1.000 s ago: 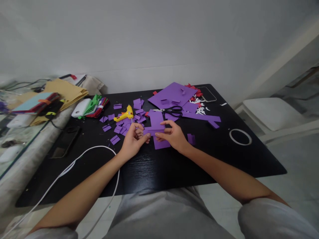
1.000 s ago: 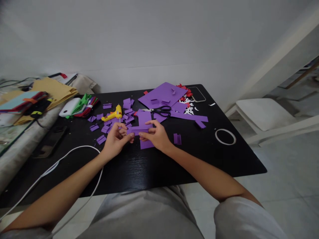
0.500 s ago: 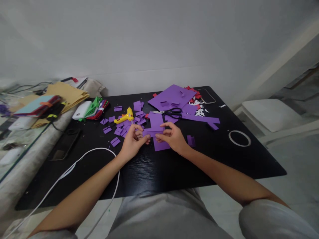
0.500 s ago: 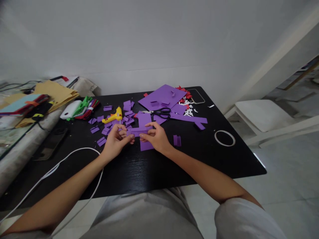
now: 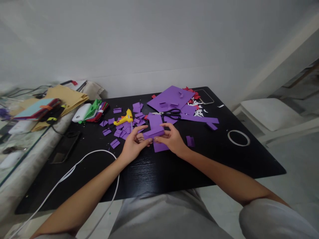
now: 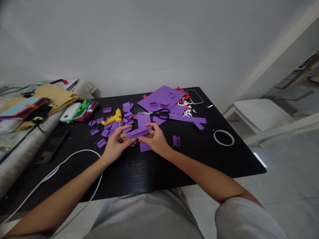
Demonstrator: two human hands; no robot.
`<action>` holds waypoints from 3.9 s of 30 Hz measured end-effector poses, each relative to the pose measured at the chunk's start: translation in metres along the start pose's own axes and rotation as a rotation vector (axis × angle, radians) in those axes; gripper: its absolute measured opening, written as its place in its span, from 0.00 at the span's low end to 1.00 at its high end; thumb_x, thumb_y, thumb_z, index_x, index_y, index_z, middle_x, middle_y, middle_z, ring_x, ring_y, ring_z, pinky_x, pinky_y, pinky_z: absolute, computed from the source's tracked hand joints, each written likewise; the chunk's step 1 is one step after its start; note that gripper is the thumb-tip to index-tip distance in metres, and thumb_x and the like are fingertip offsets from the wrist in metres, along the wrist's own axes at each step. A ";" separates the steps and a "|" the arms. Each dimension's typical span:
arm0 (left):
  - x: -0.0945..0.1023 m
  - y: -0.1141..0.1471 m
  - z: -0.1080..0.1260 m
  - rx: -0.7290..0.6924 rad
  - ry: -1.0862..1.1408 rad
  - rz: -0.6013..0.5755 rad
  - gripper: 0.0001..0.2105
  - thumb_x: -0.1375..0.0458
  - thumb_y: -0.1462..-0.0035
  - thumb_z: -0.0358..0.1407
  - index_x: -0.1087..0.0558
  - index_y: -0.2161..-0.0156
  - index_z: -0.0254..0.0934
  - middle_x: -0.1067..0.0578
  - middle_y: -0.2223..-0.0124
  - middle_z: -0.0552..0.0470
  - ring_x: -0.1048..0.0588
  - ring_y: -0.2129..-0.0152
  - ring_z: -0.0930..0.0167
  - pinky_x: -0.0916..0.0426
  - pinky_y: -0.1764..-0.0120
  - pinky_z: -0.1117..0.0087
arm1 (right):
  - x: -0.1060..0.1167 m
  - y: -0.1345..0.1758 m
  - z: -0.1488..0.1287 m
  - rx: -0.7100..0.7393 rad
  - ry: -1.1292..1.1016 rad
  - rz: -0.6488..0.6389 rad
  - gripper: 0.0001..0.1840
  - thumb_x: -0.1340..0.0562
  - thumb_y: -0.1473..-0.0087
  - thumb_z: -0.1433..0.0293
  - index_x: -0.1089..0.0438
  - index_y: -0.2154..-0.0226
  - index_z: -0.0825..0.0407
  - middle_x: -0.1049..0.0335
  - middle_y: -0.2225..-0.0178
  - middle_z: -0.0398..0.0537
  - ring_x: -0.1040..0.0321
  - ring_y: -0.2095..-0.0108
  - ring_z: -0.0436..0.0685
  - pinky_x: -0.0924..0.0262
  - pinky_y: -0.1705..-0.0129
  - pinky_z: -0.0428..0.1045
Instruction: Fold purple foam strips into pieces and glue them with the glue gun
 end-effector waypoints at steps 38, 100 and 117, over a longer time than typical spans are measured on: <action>0.004 -0.003 -0.006 0.025 -0.013 0.017 0.21 0.28 0.51 0.39 0.37 0.60 0.40 0.28 0.74 0.62 0.29 0.81 0.77 0.32 0.77 0.78 | -0.004 0.003 -0.004 0.160 0.186 -0.100 0.18 0.25 0.57 0.66 0.31 0.65 0.50 0.26 0.68 0.42 0.25 0.65 0.53 0.29 0.54 0.53; 0.000 0.003 0.012 -0.117 -0.294 -0.034 0.11 0.35 0.41 0.43 0.21 0.60 0.37 0.21 0.68 0.52 0.25 0.73 0.71 0.28 0.67 0.71 | -0.005 0.007 -0.009 0.211 0.210 -0.059 0.15 0.26 0.54 0.59 0.22 0.66 0.52 0.20 0.66 0.48 0.22 0.63 0.58 0.27 0.52 0.54; 0.009 0.008 0.032 -0.295 -0.371 0.069 0.07 0.35 0.43 0.34 0.17 0.59 0.39 0.18 0.60 0.47 0.19 0.65 0.67 0.24 0.62 0.69 | -0.009 0.010 -0.013 0.198 0.115 -0.108 0.16 0.25 0.56 0.65 0.19 0.62 0.50 0.18 0.62 0.48 0.20 0.58 0.59 0.27 0.48 0.56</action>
Point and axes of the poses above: each hand's wrist, its own y-axis away from the middle knuckle, its own x-axis out of the back of the hand, z = x × y, the point moved 8 cm from there along -y, towards the middle knuckle
